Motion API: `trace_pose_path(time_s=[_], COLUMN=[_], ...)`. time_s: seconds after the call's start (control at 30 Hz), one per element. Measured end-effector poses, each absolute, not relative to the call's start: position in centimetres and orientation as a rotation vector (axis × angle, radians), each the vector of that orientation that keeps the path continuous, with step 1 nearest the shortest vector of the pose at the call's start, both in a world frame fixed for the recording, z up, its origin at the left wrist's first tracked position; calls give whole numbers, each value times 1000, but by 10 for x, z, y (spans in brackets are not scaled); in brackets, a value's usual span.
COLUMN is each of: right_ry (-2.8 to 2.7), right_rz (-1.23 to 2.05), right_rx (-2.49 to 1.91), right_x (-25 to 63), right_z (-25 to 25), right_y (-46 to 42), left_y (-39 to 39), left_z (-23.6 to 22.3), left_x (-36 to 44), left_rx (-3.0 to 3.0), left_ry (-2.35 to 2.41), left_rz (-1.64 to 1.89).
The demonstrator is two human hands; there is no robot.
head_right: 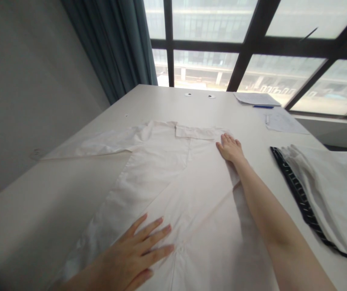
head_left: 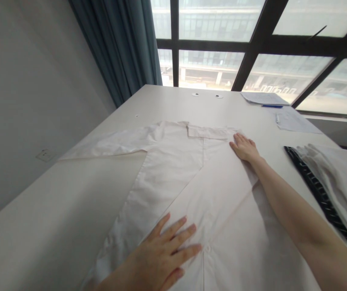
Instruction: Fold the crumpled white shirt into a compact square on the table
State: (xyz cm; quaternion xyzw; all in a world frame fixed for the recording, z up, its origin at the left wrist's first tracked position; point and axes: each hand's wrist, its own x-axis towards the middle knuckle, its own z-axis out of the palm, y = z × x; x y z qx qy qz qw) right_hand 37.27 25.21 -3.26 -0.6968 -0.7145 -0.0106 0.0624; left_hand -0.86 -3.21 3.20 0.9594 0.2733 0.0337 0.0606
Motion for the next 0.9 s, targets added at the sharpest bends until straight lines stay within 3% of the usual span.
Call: trace_pose_path(time_s=[0.5, 0.9], right_ry=[-2284, -2120], right_rz=[-62, -75], right_rx=[-1657, -1727], right_x=[361, 356], right_z=[-28, -28], right_y=[243, 244], left_y=[-30, -32], left_z=[32, 31], left_x=[-7, -8], left_rx=[2837, 2832], left_ry=[862, 822], left_rz=[76, 15])
